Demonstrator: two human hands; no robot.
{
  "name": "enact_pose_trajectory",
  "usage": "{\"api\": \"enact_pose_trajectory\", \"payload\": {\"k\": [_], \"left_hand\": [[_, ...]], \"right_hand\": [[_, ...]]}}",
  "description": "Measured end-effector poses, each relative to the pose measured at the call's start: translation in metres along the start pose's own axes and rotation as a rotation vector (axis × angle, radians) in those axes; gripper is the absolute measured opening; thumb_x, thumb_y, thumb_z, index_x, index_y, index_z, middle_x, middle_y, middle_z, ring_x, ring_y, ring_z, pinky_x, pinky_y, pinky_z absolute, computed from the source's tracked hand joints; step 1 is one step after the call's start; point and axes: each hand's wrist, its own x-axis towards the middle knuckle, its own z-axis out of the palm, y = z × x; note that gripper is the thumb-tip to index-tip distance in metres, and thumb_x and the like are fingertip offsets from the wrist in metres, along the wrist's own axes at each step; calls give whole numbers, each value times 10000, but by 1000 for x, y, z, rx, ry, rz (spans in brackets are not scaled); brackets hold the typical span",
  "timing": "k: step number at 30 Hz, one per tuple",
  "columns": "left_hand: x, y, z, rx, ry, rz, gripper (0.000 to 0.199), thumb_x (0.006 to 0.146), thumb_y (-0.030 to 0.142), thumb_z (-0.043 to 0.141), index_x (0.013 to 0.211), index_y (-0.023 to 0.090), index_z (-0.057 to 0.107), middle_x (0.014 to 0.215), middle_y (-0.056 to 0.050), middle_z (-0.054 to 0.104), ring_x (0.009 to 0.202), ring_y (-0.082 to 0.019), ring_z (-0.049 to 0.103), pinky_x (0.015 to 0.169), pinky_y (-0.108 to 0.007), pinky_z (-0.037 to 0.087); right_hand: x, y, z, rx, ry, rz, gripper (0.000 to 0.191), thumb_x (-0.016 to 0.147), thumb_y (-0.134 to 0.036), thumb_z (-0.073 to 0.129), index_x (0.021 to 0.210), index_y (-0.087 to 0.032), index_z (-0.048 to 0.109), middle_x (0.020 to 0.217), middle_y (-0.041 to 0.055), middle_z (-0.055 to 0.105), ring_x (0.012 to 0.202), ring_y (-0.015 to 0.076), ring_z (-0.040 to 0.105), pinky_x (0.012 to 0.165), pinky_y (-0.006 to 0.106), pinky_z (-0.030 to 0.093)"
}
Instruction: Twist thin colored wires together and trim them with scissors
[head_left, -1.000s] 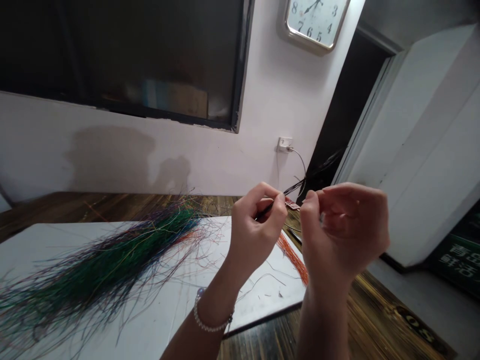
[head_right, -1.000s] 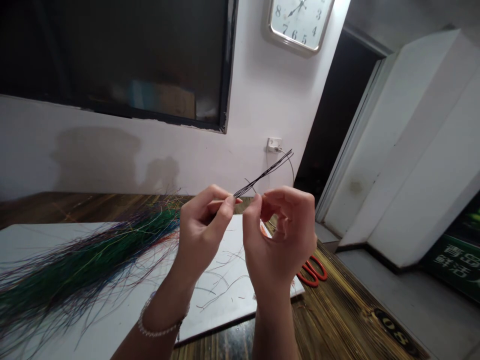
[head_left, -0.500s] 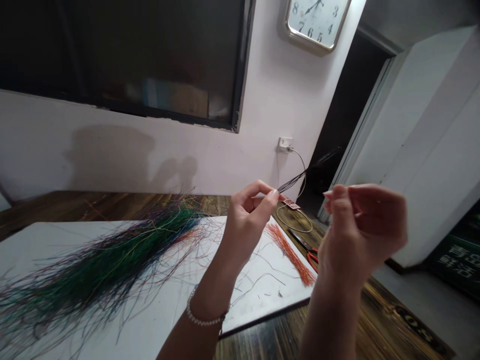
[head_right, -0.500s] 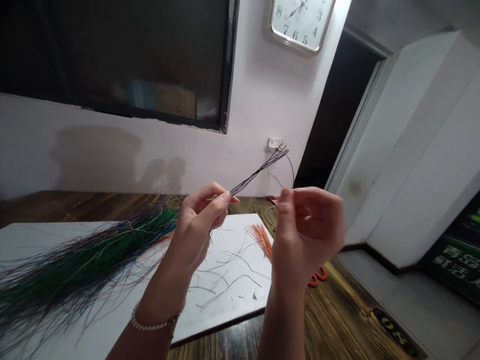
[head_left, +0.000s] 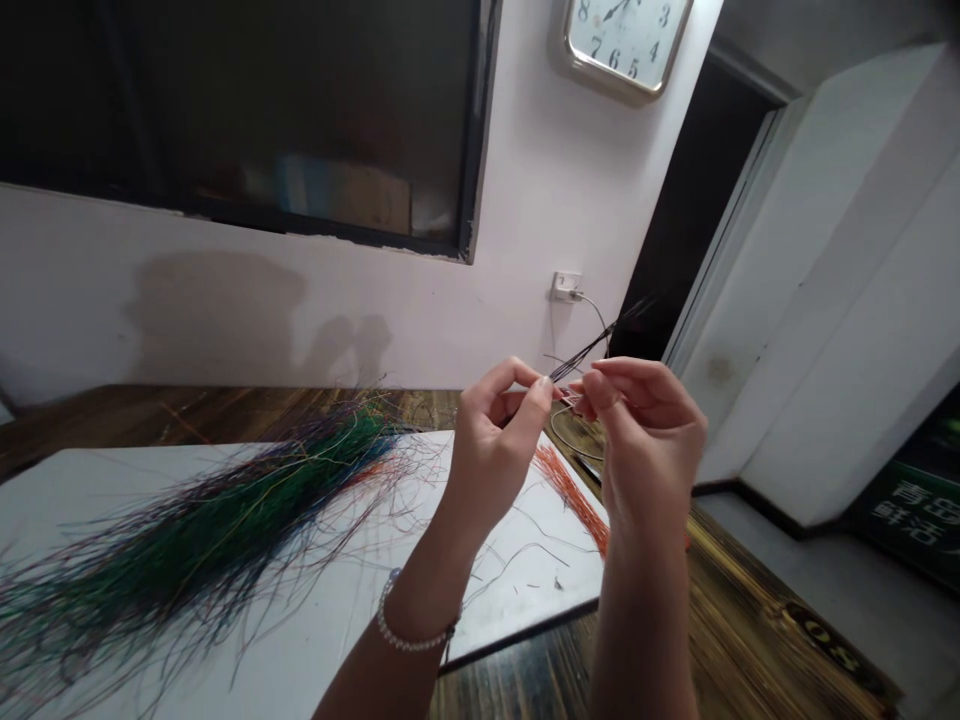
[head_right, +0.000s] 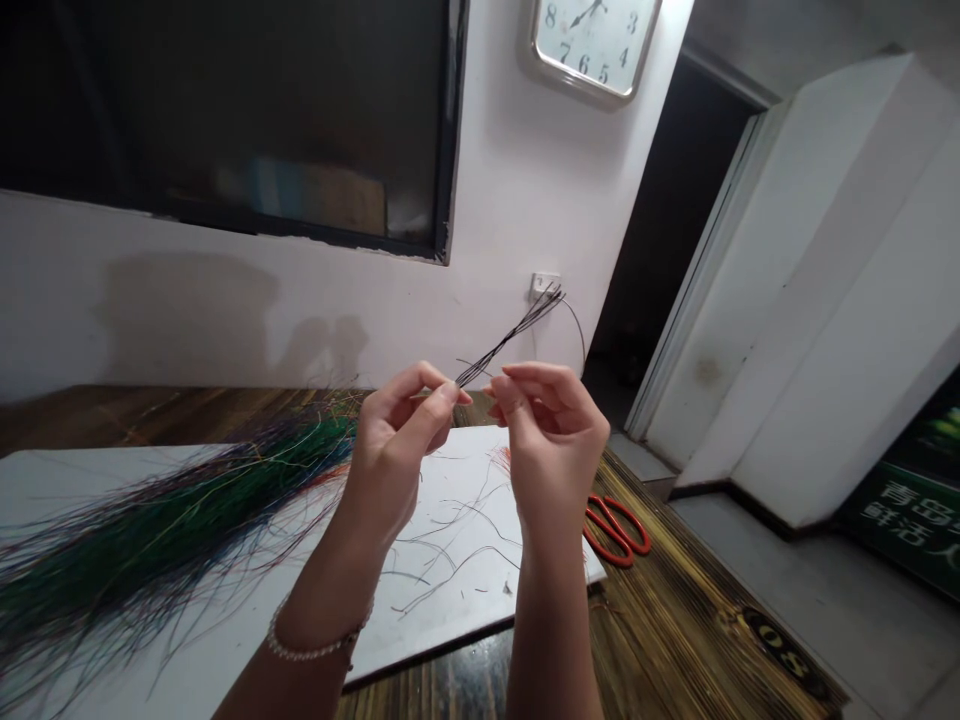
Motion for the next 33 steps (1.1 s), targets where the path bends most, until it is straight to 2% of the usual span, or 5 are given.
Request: {"api": "enact_pose_trajectory", "payload": {"k": [5,12,18,25,33], "left_hand": [[0,-3,1,14,82,9,183,852,268,538,693,179,544,480,70,266,428,-70,211,402,-242,162],[-1,-2,3,3,61,25,191,845,257,542,676,189,485,491,67,314,422,-70,266,395,-226,215],[-2,0,2,132,15,50,203,876,262,514,693,194,458,518,55,386,450,-79,338,417,-215,277],[1,1,-6,255,-84,57,225,880,263,508,673,190,459,524,57,340,471,-87,277,426,-231,233],[4,3,-11,109,-152,-48,267,867,292,529,638,178,454,514,60,289,457,-79,239,420,-230,196]], "right_hand": [[0,-6,0,68,262,-176,78,735,-140,675,761,-184,616,622,-34,632,515,85,571,475,215,451],[-6,-9,5,-43,-128,-10,49,740,-173,664,727,-190,619,606,-28,630,503,94,576,438,214,461],[-6,-7,4,-30,-191,105,40,762,-180,647,733,-177,620,604,-23,618,520,94,575,418,192,434],[0,-6,-2,159,-277,309,109,752,-194,664,858,-170,663,555,-38,578,447,50,444,388,167,321],[0,-2,-3,154,-322,283,83,752,-141,639,800,-169,701,539,-42,528,454,36,411,386,154,291]]}}
